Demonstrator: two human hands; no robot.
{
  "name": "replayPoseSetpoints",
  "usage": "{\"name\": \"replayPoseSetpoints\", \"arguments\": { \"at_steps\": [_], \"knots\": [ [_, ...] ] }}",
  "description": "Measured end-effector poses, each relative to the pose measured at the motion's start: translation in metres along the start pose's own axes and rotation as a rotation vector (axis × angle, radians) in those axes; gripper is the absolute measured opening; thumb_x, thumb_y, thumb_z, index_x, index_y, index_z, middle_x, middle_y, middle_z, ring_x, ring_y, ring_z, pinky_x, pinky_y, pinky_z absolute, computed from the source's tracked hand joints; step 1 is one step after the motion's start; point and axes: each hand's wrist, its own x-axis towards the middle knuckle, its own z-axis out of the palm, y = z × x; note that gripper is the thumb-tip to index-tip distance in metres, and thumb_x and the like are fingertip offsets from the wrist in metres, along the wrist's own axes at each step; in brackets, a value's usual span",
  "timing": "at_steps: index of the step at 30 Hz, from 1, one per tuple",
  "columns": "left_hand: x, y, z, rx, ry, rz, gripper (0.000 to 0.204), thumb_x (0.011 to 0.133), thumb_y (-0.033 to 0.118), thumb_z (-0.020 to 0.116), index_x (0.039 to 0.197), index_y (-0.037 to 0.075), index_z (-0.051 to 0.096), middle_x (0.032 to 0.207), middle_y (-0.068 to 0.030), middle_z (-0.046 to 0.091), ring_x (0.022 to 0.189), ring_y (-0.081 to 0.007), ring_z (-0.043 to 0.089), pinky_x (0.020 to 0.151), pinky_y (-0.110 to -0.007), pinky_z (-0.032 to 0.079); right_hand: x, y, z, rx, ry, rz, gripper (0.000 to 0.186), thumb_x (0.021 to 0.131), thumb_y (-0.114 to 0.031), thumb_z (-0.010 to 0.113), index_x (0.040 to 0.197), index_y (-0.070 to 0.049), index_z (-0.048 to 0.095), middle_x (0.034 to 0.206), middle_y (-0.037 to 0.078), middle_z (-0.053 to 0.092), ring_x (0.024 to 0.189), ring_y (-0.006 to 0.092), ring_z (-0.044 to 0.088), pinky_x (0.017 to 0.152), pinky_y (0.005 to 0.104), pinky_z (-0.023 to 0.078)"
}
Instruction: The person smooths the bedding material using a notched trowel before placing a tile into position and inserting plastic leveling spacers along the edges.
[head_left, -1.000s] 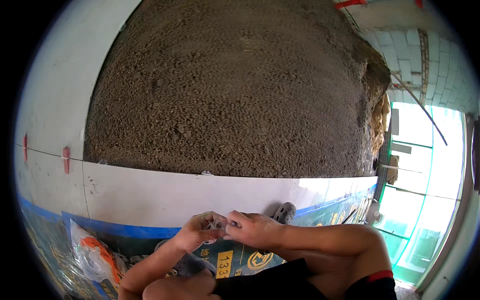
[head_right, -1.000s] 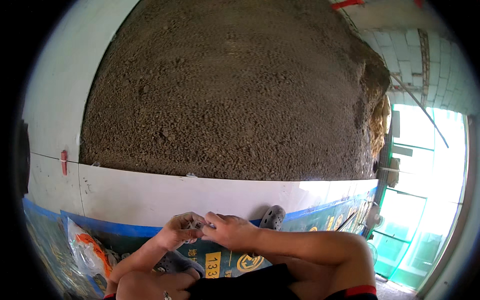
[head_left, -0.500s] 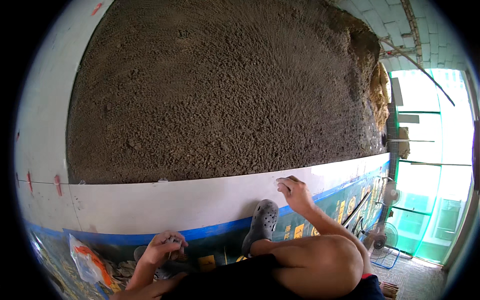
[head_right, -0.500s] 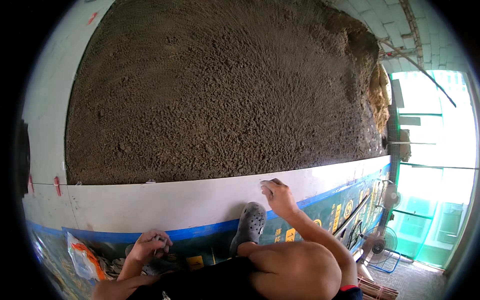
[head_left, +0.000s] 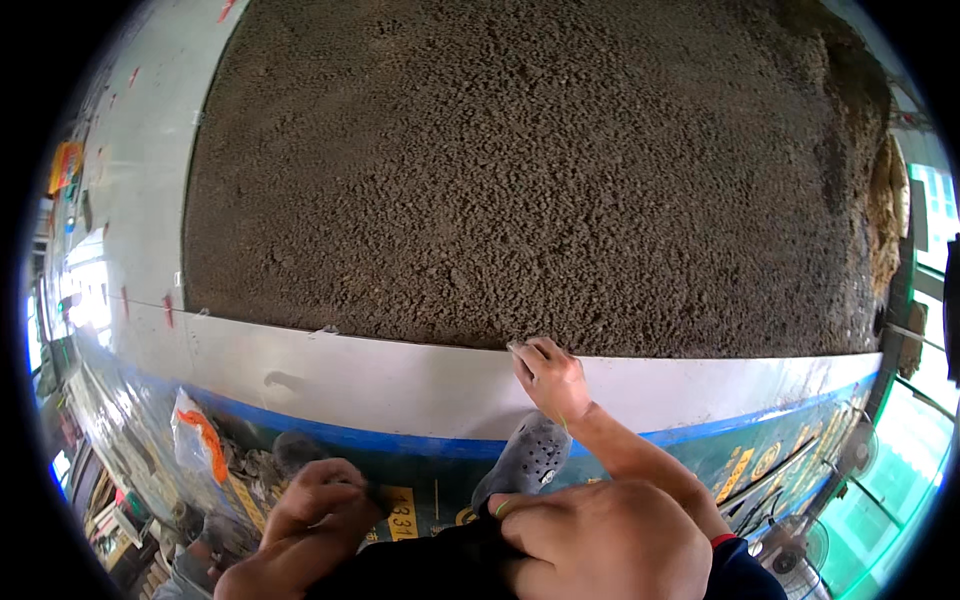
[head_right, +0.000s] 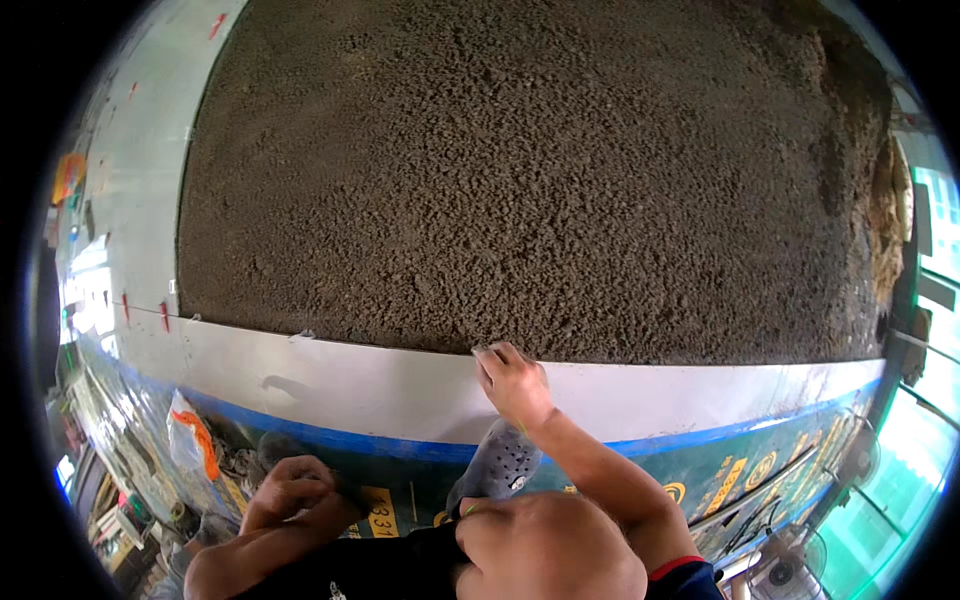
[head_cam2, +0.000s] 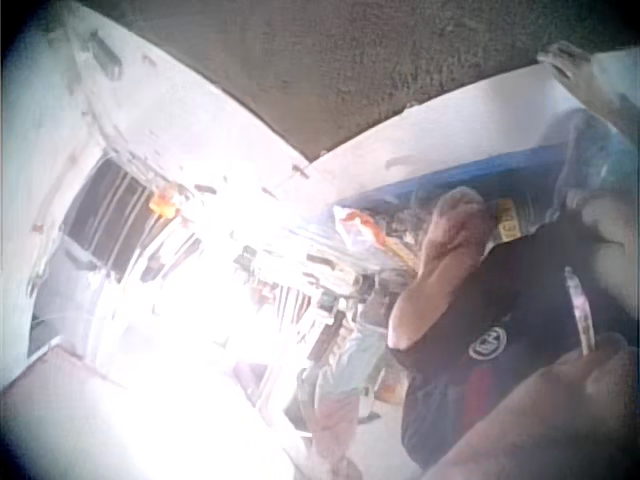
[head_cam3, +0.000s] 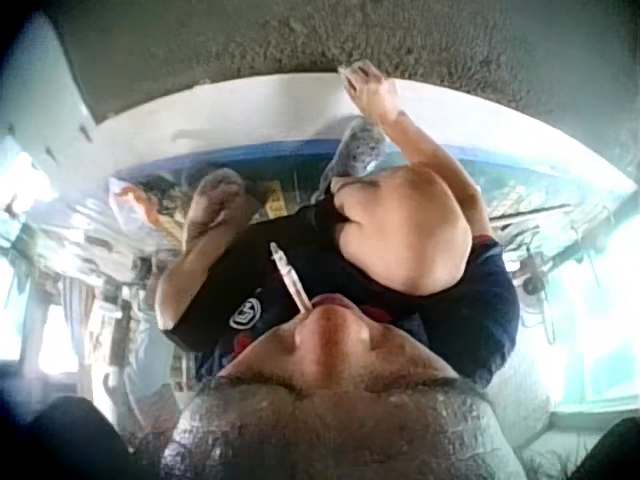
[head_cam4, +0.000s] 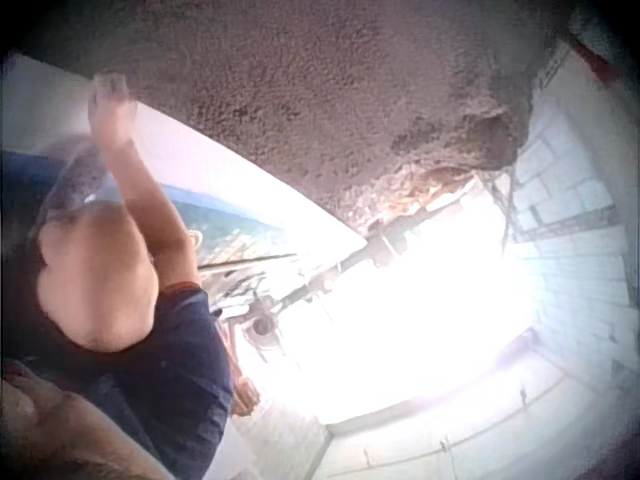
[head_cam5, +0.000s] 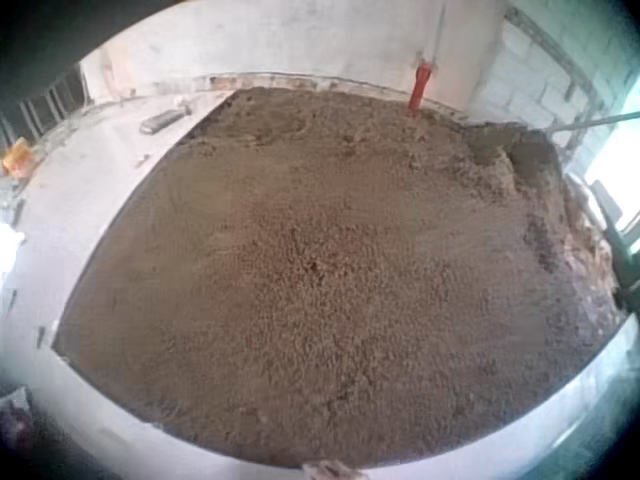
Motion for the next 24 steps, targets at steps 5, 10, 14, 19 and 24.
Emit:
{"name": "replayPoseSetpoints", "arguments": {
  "at_steps": [5, 10, 14, 19, 24],
  "knots": [
    [0.037, 0.050, 0.071, 0.439, -0.337, 0.148, 0.022, 0.092, 0.016, 0.073, 0.108, 0.002, 0.070, 0.093, -0.0069, 0.070, 0.085, -0.0113, 0.063, 0.072, -0.029, 0.050, -0.003, 0.004, 0.003, -0.027, -0.041, -0.055, 0.021, 0.086, -0.008, 0.075, 0.107, -0.008, 0.072, 0.097, 0.005, 0.067, 0.073, 0.0256, 0.069, 0.063, 0.0367, 0.059],
    [0.091, 0.061, 0.071, 0.509, -0.515, 0.073, 0.027, 0.094, 0.023, 0.073, 0.113, 0.005, 0.069, 0.098, -0.0046, 0.071, 0.088, -0.0090, 0.063, 0.075, -0.025, 0.050, -0.010, 0.004, 0.003, -0.118, -0.051, -0.056, 0.023, 0.086, -0.007, 0.073, 0.109, -0.006, 0.071, 0.099, 0.005, 0.065, 0.074, 0.0243, 0.069, 0.064, 0.0354, 0.058],
    [0.117, 0.068, 0.076, 0.516, -0.658, -0.032, 0.025, 0.094, 0.022, 0.072, 0.114, 0.007, 0.069, 0.092, 0.0000, 0.068, 0.068, -0.0046, 0.054, 0.060, -0.023, 0.043, -0.007, -0.002, 0.002, -0.147, -0.131, -0.018, 0.031, 0.087, -0.006, 0.069, 0.117, -0.005, 0.069, 0.105, 0.008, 0.064, 0.085, 0.0267, 0.069, 0.072, 0.0378, 0.059],
    [0.145, 0.057, 0.082, 0.487, -0.822, -0.047, 0.024, 0.095, 0.022, 0.071, 0.113, 0.007, 0.070, 0.098, -0.0017, 0.071, 0.078, -0.0082, 0.060, 0.068, -0.025, 0.048, -0.001, -0.010, -0.004, -0.237, -0.263, 0.015, 0.040, 0.086, -0.005, 0.062, 0.126, -0.003, 0.064, 0.112, 0.013, 0.062, 0.098, 0.0305, 0.067, 0.082, 0.0413, 0.057],
    [0.151, 0.058, 0.079, 0.546, -0.919, 0.103, 0.024, 0.094, 0.023, 0.071, 0.112, 0.006, 0.070, 0.104, -0.0021, 0.072, 0.094, -0.0119, 0.064, 0.083, -0.028, 0.051, 0.003, -0.016, -0.003, -0.299, -0.412, 0.039, 0.045, 0.087, -0.005, 0.058, 0.132, -0.004, 0.059, 0.118, 0.014, 0.059, 0.100, 0.0310, 0.066, 0.085, 0.0412, 0.057]
  ]
}}
